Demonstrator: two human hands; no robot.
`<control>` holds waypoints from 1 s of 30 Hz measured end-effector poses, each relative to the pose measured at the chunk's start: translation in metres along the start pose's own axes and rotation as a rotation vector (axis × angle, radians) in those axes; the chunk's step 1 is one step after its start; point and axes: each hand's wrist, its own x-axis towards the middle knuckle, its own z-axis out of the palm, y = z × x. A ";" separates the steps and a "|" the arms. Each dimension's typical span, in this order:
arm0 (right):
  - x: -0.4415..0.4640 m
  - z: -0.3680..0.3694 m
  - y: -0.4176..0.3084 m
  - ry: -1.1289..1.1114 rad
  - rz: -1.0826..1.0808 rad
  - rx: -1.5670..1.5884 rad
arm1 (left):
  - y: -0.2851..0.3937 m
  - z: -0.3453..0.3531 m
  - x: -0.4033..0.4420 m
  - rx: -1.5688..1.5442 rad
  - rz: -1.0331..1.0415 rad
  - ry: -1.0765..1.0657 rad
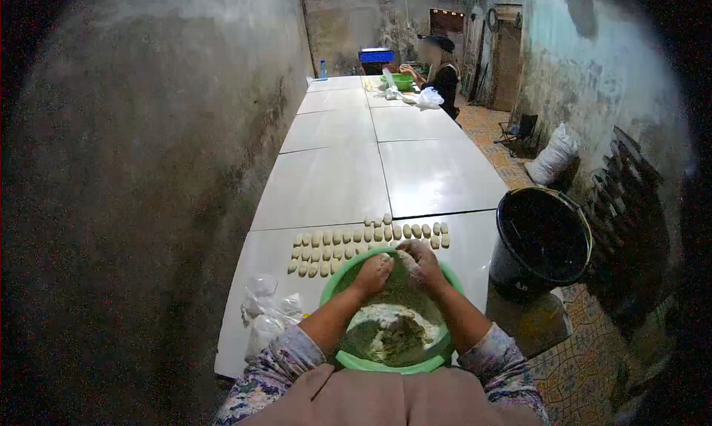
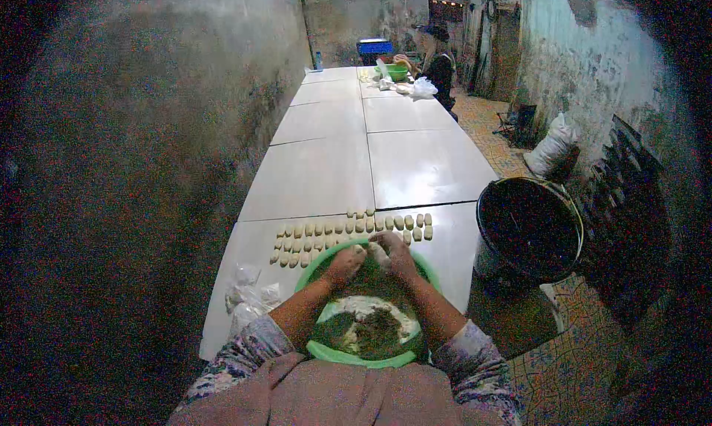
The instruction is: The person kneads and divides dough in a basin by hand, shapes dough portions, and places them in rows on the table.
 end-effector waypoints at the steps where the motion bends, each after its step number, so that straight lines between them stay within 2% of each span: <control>1: 0.000 0.003 -0.014 -0.057 0.077 0.100 | -0.009 0.003 0.000 0.001 -0.001 -0.001; 2: -0.005 0.004 -0.028 -0.091 0.192 0.165 | -0.020 0.007 0.001 0.024 0.059 -0.054; 3: -0.005 0.000 -0.034 -0.090 0.193 0.166 | -0.026 0.011 0.002 0.046 0.118 -0.108; 4: -0.006 -0.003 -0.037 -0.150 0.025 -0.066 | -0.005 0.013 0.002 -0.120 0.083 -0.102; 5: -0.005 -0.006 -0.038 -0.208 -0.144 -0.299 | 0.014 0.008 -0.001 -0.120 0.084 -0.103; 7: -0.003 -0.005 -0.039 -0.168 -0.152 -0.284 | 0.037 -0.001 -0.007 -0.153 -0.077 -0.163; 8: -0.004 -0.004 -0.037 -0.125 0.001 -0.157 | -0.002 0.009 -0.003 -0.020 0.142 -0.114; 9: -0.005 -0.002 -0.034 -0.082 0.153 -0.031 | -0.001 0.010 -0.002 -0.019 0.142 -0.114; 10: -0.002 -0.003 -0.020 -0.065 0.038 -0.065 | 0.000 0.012 -0.001 -0.088 0.074 -0.085; 11: -0.002 -0.003 -0.006 -0.065 0.038 -0.065 | 0.001 0.013 -0.001 -0.157 0.007 -0.057; 12: -0.002 -0.003 -0.008 -0.049 0.012 -0.062 | 0.007 0.011 0.001 -0.385 -0.124 -0.108; 13: -0.001 -0.003 -0.009 -0.034 -0.015 -0.058 | 0.013 0.007 0.002 -0.385 -0.122 -0.106; 15: -0.001 -0.005 -0.020 -0.005 0.011 -0.082 | 0.026 0.000 0.004 -0.474 -0.366 -0.203; 16: -0.002 -0.006 -0.028 0.017 0.094 -0.019 | 0.011 0.009 0.007 -0.459 -0.150 -0.097; 17: -0.002 -0.007 -0.032 0.039 0.177 0.042 | -0.006 0.013 0.007 -0.459 -0.148 -0.097; 19: 0.000 -0.005 -0.008 0.048 0.163 0.006 | 0.004 0.007 0.005 -0.142 -0.007 -0.116; 20: 0.000 -0.003 -0.005 0.063 0.130 0.045 | 0.009 0.006 0.005 -0.167 -0.133 -0.098; 23: 0.002 -0.003 0.004 0.033 0.068 0.189 | -0.001 0.011 0.003 -0.239 -0.075 0.002; 24: 0.001 -0.003 -0.003 -0.008 0.075 0.143 | 0.027 0.000 0.002 -0.317 -0.330 -0.108; 25: -0.001 -0.002 -0.010 -0.049 0.083 0.097 | 0.017 0.003 0.003 -0.318 -0.331 -0.109; 27: -0.005 -0.002 -0.016 -0.059 0.075 -0.021 | 0.003 0.009 0.004 -0.267 -0.131 -0.155; 28: -0.005 -0.002 -0.013 -0.061 0.061 -0.059 | 0.005 0.012 0.002 -0.140 0.142 0.001; 30: -0.003 -0.002 -0.014 -0.047 0.074 -0.110 | 0.010 0.012 -0.001 -0.144 0.185 0.004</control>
